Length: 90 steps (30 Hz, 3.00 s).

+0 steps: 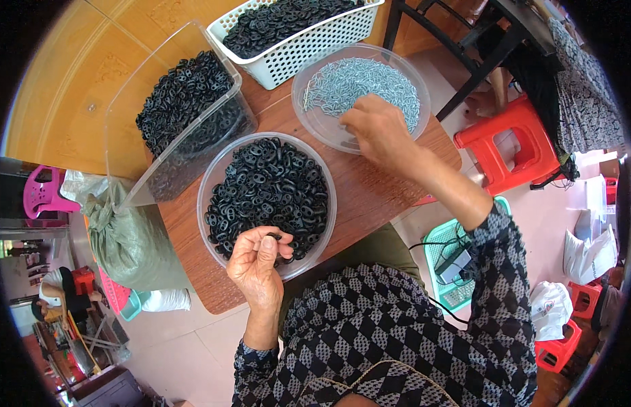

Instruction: The person repeatedly picks a black plastic hair clip from a bowl and inserts a small metal pin into it by hand. The assembled clips are placed into a white basket on the table. The process is continuous and repetitive throughout the clip.

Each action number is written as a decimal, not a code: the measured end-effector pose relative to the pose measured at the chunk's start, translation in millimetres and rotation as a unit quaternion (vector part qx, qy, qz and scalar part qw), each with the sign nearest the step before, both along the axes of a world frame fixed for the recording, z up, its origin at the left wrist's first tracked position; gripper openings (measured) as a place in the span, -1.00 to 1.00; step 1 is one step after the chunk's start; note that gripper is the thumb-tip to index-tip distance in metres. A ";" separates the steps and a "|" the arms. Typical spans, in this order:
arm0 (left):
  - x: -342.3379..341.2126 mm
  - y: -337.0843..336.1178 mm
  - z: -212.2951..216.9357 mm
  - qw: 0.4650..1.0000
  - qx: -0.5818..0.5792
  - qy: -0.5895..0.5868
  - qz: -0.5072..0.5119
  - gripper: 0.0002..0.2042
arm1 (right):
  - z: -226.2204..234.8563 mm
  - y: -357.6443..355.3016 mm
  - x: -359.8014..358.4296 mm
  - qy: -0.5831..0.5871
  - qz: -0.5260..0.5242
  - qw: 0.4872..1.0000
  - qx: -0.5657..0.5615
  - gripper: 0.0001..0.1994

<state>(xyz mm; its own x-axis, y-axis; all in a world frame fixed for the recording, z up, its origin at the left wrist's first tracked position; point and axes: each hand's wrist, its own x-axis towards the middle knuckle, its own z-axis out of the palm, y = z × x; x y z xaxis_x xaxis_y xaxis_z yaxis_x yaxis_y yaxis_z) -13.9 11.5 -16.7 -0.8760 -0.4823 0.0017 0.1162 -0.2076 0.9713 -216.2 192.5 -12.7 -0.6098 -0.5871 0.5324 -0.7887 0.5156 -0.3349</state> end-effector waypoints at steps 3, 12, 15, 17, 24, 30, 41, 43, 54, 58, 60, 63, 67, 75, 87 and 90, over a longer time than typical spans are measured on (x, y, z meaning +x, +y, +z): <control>0.1 0.2 0.5 1.000 -0.011 -0.004 -0.007 -0.84 | -15.4 -1.0 -20.6 0.030 0.011 0.995 0.090 -0.95; 0.4 1.6 1.6 1.000 -0.010 -0.019 0.007 -0.84 | -18.8 -0.2 -44.4 -0.035 0.007 0.996 0.081 -0.89; 0.1 2.9 2.2 1.000 -0.010 -0.020 0.006 -0.84 | -20.3 3.9 -42.0 -0.059 0.025 0.994 0.091 -0.89; -0.2 3.0 1.4 1.000 -0.013 -0.018 0.004 -0.84 | -19.9 0.7 -38.3 -0.063 0.024 0.991 0.118 -0.89; 0.9 2.2 0.1 1.000 -0.016 -0.018 0.002 -0.85 | -16.3 -6.7 -35.4 -0.006 0.025 0.994 0.110 -0.91; 2.0 3.1 -0.2 1.000 -0.020 -0.013 0.011 -0.85 | -16.3 -2.4 -37.4 -0.015 0.041 0.996 0.084 -0.96; 2.7 2.8 -1.7 1.000 -0.024 -0.015 0.012 -0.84 | -21.7 -10.4 -38.5 0.000 0.097 0.985 0.140 -0.96; 3.2 3.3 -1.4 0.999 -0.030 -0.015 0.016 -0.84 | -22.8 -12.6 -40.1 -0.006 0.099 0.984 0.147 -0.95; 4.5 2.3 -2.7 1.000 -0.024 0.001 0.013 -0.86 | -23.8 -6.7 -46.4 -0.080 0.086 0.987 0.107 -0.95; 4.2 1.8 -4.7 1.000 -0.021 0.005 0.011 -0.86 | -18.4 -15.6 -43.8 -0.098 0.096 0.988 0.072 -0.92; 4.1 1.4 -3.7 1.000 -0.018 0.001 0.011 -0.86 | -17.9 -21.8 -45.0 -0.095 0.104 0.987 0.072 -0.92; 4.3 1.4 -3.5 1.000 -0.014 -0.001 0.011 -0.86 | -23.4 -28.4 -50.3 -0.080 0.119 0.986 0.080 -0.94; 4.7 2.0 -3.4 1.000 -0.013 -0.005 0.014 -0.87 | -22.5 -30.0 -49.8 -0.044 0.145 0.985 0.078 -0.96; 3.9 0.9 -2.8 1.000 -0.018 -0.012 0.008 -0.88 | -22.4 -31.5 -48.3 0.044 0.191 0.973 0.123 -0.89; 2.3 -0.4 -0.8 1.000 -0.001 0.002 0.011 -0.85 | 12.2 -23.7 -13.5 -0.219 0.101 0.969 -0.055 -0.93; 0.4 0.1 5.1 0.999 0.026 -0.009 0.024 -0.82 | 23.6 -27.4 24.2 -0.373 0.144 0.909 -0.117 -0.93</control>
